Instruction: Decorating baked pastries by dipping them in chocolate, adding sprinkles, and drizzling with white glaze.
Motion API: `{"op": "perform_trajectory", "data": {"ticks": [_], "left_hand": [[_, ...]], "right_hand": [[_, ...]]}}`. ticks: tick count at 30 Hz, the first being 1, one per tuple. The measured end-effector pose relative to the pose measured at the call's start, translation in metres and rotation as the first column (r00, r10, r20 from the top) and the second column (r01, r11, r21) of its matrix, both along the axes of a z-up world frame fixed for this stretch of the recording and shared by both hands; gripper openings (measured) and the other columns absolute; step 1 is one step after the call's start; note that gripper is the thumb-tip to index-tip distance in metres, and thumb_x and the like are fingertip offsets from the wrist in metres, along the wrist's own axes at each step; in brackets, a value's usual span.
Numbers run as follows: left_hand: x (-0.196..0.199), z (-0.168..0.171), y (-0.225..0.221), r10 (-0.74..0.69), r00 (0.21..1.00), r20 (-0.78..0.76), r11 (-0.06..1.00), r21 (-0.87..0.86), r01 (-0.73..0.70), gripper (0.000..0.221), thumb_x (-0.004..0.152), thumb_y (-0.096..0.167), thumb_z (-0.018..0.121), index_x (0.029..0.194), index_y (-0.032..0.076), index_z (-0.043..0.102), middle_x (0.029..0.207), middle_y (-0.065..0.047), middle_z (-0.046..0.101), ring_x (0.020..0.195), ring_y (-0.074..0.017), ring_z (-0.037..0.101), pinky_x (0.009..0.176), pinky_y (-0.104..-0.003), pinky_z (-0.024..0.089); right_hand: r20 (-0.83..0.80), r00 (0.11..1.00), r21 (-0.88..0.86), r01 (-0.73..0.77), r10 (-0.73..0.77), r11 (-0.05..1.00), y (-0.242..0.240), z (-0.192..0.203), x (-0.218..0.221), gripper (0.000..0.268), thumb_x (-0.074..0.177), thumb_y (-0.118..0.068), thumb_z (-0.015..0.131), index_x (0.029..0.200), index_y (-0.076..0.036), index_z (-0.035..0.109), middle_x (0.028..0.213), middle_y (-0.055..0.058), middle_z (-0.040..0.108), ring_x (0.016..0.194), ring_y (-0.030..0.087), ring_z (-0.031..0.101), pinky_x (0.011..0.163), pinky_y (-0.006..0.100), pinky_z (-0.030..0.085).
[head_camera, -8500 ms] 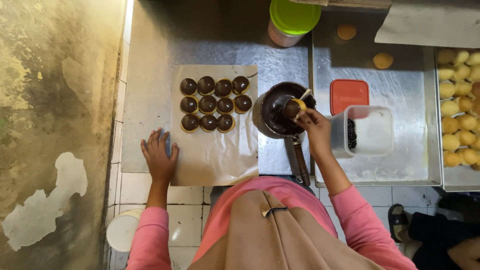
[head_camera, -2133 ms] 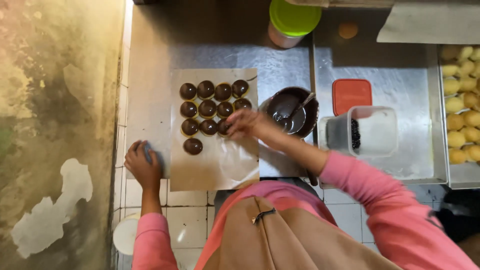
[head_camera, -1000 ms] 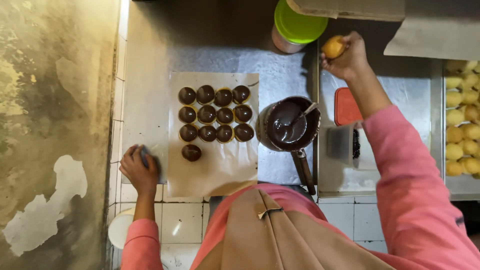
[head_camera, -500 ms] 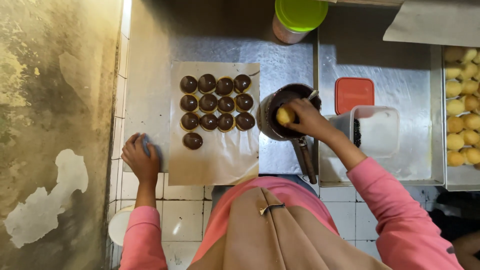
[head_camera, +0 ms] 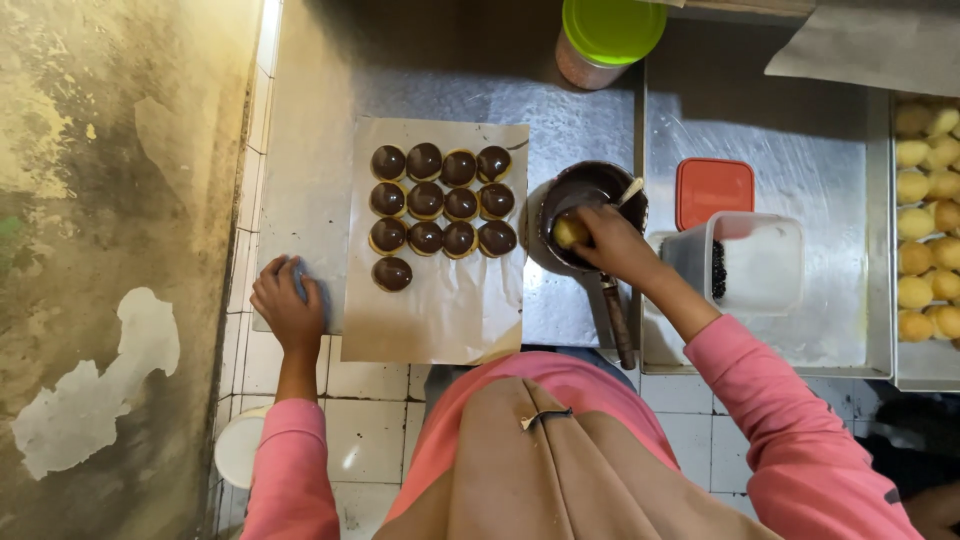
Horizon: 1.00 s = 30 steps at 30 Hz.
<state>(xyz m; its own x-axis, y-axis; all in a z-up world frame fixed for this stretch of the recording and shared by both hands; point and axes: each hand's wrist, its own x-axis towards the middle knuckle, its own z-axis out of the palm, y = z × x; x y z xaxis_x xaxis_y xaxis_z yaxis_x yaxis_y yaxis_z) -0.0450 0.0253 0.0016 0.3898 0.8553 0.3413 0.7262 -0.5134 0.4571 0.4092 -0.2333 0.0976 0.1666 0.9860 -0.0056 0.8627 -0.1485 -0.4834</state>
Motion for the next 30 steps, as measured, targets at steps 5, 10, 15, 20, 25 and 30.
{"op": "perform_trajectory", "data": {"ticks": [5, 10, 15, 20, 25, 30], "left_hand": [[0.000, 0.002, -0.003, 0.002, 1.000, 0.016, 1.000, -0.017, -0.001, 0.031, 0.099, 0.013, 0.059, 0.128, 0.003, 0.066, 0.138, -0.013, 0.057, 0.130, -0.0335, 0.048, 0.114, -0.051, 0.030], [0.000, 0.001, -0.001, 0.008, 1.000, 0.017, 1.000, -0.022, -0.008, 0.031, 0.099, 0.013, 0.059, 0.127, 0.003, 0.067, 0.139, -0.014, 0.058, 0.130, -0.0336, 0.048, 0.114, -0.051, 0.029], [0.000, 0.002, -0.002, 0.009, 1.000, 0.019, 1.000, -0.024, -0.009, 0.031, 0.099, 0.013, 0.059, 0.128, 0.003, 0.066, 0.139, -0.013, 0.057, 0.131, -0.0335, 0.048, 0.114, -0.051, 0.029], [0.001, 0.003, -0.003, 0.001, 1.000, 0.014, 1.000, -0.029, 0.000, 0.031, 0.099, 0.013, 0.059, 0.128, 0.003, 0.066, 0.138, -0.014, 0.057, 0.131, -0.0337, 0.047, 0.114, -0.051, 0.028], [0.001, 0.000, -0.002, 0.015, 1.000, 0.000, 1.000, -0.021, -0.015, 0.031, 0.098, 0.012, 0.059, 0.128, 0.004, 0.066, 0.138, -0.014, 0.057, 0.131, -0.0337, 0.048, 0.114, -0.051, 0.029], [-0.001, -0.011, 0.003, 0.051, 0.999, -0.013, 0.999, -0.010, -0.051, 0.033, 0.096, 0.014, 0.061, 0.127, 0.005, 0.066, 0.136, -0.014, 0.058, 0.130, -0.0342, 0.048, 0.112, -0.052, 0.030]], "right_hand": [[-0.031, 0.990, 0.076, 0.140, -0.138, 0.987, -0.008, -0.013, 0.003, 0.022, 0.091, -0.014, 0.074, 0.105, 0.001, 0.064, 0.093, 0.022, 0.066, 0.090, 0.042, 0.063, 0.079, 0.050, 0.051], [-0.266, 0.856, 0.024, 0.465, -0.442, 0.885, -0.009, 0.004, -0.006, 0.018, 0.098, -0.016, 0.070, 0.106, 0.001, 0.068, 0.084, 0.013, 0.071, 0.067, 0.025, 0.067, 0.061, 0.039, 0.050], [-0.788, 0.427, -0.059, 0.664, -0.443, 0.745, -0.034, -0.030, 0.011, 0.010, 0.104, -0.011, 0.066, 0.111, -0.004, 0.068, 0.096, 0.006, 0.070, 0.085, 0.015, 0.065, 0.075, 0.029, 0.055], [-0.944, -0.258, -0.329, 0.703, -0.205, 0.631, -0.060, -0.064, 0.035, 0.015, 0.104, -0.004, 0.058, 0.118, -0.009, 0.059, 0.116, 0.008, 0.067, 0.105, 0.020, 0.068, 0.092, 0.035, 0.061], [-0.928, -0.364, -0.313, 0.636, -0.083, 0.705, -0.058, -0.061, 0.021, 0.024, 0.103, 0.001, 0.053, 0.124, -0.009, 0.058, 0.129, 0.011, 0.065, 0.121, 0.024, 0.063, 0.101, 0.037, 0.058], [-0.914, -0.384, -0.309, 0.461, -0.127, 0.832, -0.022, -0.054, -0.042, 0.028, 0.104, 0.002, 0.050, 0.129, -0.007, 0.055, 0.132, 0.013, 0.064, 0.119, 0.026, 0.065, 0.100, 0.037, 0.058]]}}
